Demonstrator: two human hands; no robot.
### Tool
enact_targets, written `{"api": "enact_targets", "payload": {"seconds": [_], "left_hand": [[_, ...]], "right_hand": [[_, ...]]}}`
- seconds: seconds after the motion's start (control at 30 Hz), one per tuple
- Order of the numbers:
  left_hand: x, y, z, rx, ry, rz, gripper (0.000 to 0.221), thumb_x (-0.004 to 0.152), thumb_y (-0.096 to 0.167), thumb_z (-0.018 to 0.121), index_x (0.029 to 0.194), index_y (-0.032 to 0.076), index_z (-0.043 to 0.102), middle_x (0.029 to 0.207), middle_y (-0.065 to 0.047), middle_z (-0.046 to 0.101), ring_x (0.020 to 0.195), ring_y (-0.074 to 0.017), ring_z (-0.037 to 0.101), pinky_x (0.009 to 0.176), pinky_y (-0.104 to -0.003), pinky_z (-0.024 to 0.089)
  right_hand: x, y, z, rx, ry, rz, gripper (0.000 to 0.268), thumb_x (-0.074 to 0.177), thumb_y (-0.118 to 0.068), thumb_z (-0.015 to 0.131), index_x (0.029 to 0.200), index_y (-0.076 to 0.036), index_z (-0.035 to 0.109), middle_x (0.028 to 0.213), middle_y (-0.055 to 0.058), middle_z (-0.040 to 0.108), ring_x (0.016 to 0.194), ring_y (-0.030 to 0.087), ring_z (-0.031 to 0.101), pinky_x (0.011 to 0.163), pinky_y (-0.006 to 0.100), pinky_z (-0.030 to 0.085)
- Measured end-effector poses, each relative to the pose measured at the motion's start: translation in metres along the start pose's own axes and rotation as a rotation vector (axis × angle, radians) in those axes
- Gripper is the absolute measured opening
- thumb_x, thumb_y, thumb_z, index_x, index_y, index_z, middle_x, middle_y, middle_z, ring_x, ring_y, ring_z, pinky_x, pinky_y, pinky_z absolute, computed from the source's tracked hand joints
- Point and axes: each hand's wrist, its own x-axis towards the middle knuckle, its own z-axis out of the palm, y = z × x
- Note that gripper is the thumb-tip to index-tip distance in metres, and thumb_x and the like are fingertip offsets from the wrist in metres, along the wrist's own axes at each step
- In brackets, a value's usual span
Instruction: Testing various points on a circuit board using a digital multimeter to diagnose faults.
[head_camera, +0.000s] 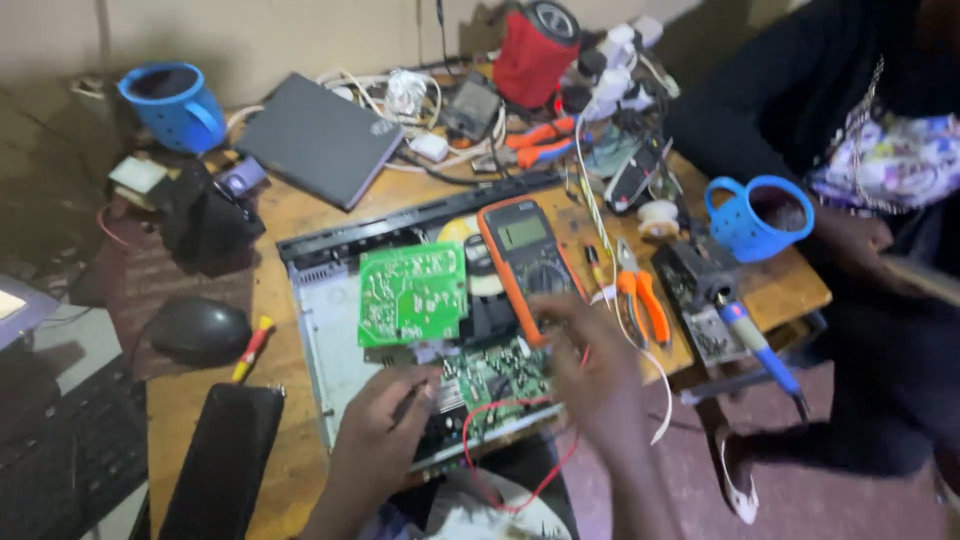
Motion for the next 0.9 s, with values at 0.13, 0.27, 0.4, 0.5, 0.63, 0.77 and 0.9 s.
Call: {"api": "enact_targets", "payload": {"seconds": [0.13, 0.27, 0.4, 0.5, 0.63, 0.77, 0.9], "left_hand": [[-0.003, -0.010, 0.001, 0.008, 0.005, -0.001, 0.027, 0.100, 0.028, 0.066, 0.115, 0.018, 0.085, 0.116, 0.000, 0.085, 0.112, -0.0196, 0.077, 0.097, -0.034, 0.056], [-0.003, -0.033, 0.005, -0.048, 0.017, -0.154, 0.028, 0.097, 0.031, 0.070, 0.113, 0.021, 0.090, 0.118, 0.002, 0.088, 0.115, -0.0141, 0.080, 0.101, -0.030, 0.056], [0.003, -0.022, 0.001, -0.046, 0.006, 0.061, 0.023, 0.098, 0.022, 0.069, 0.112, 0.018, 0.086, 0.111, 0.001, 0.088, 0.107, -0.0154, 0.081, 0.097, -0.030, 0.057], [0.000, -0.024, -0.001, -0.046, 0.024, 0.026, 0.021, 0.098, 0.023, 0.071, 0.110, 0.019, 0.088, 0.110, 0.002, 0.088, 0.106, -0.0137, 0.082, 0.096, -0.030, 0.058], [0.002, -0.025, 0.001, 0.040, 0.035, 0.008, 0.023, 0.099, 0.025, 0.067, 0.111, 0.021, 0.087, 0.111, 0.003, 0.088, 0.107, -0.0136, 0.081, 0.093, -0.030, 0.057], [0.001, -0.009, -0.009, 0.079, 0.129, 0.033, 0.021, 0.098, 0.020, 0.068, 0.110, 0.017, 0.085, 0.107, 0.001, 0.086, 0.103, -0.0161, 0.080, 0.092, -0.032, 0.057], [0.033, 0.034, -0.034, 0.180, 0.195, 0.191, 0.020, 0.103, 0.023, 0.066, 0.112, 0.010, 0.080, 0.108, -0.006, 0.082, 0.103, -0.0259, 0.074, 0.095, -0.040, 0.053]], "right_hand": [[-0.006, -0.029, 0.033, -0.080, -0.304, 0.015, 0.045, 0.101, -0.021, 0.062, 0.144, -0.029, 0.070, 0.146, -0.002, 0.074, 0.129, 0.020, 0.071, 0.103, 0.039, 0.055], [0.009, -0.015, 0.025, -0.066, -0.224, 0.291, 0.039, 0.098, -0.019, 0.064, 0.126, -0.038, 0.083, 0.122, -0.013, 0.088, 0.095, 0.009, 0.079, 0.084, 0.029, 0.060], [0.042, 0.034, -0.012, -0.177, 0.061, 0.218, 0.031, 0.096, -0.018, 0.060, 0.113, -0.030, 0.083, 0.107, -0.011, 0.082, 0.096, 0.011, 0.075, 0.091, 0.031, 0.054], [0.048, 0.078, -0.025, -0.239, 0.203, 0.019, 0.021, 0.103, -0.006, 0.065, 0.116, -0.009, 0.081, 0.114, 0.006, 0.082, 0.103, 0.023, 0.075, 0.089, 0.039, 0.058], [0.061, 0.121, -0.022, -0.339, 0.055, 0.218, 0.028, 0.099, -0.022, 0.064, 0.119, -0.015, 0.082, 0.120, 0.005, 0.081, 0.108, 0.027, 0.074, 0.091, 0.042, 0.054], [0.082, 0.120, -0.007, -0.578, -0.125, 0.219, 0.045, 0.097, -0.035, 0.054, 0.132, -0.022, 0.079, 0.127, 0.009, 0.078, 0.105, 0.038, 0.074, 0.082, 0.052, 0.055], [0.097, 0.113, 0.003, -0.600, -0.246, 0.266, 0.042, 0.094, -0.039, 0.062, 0.127, -0.018, 0.079, 0.120, 0.012, 0.077, 0.105, 0.039, 0.073, 0.084, 0.053, 0.055]]}}
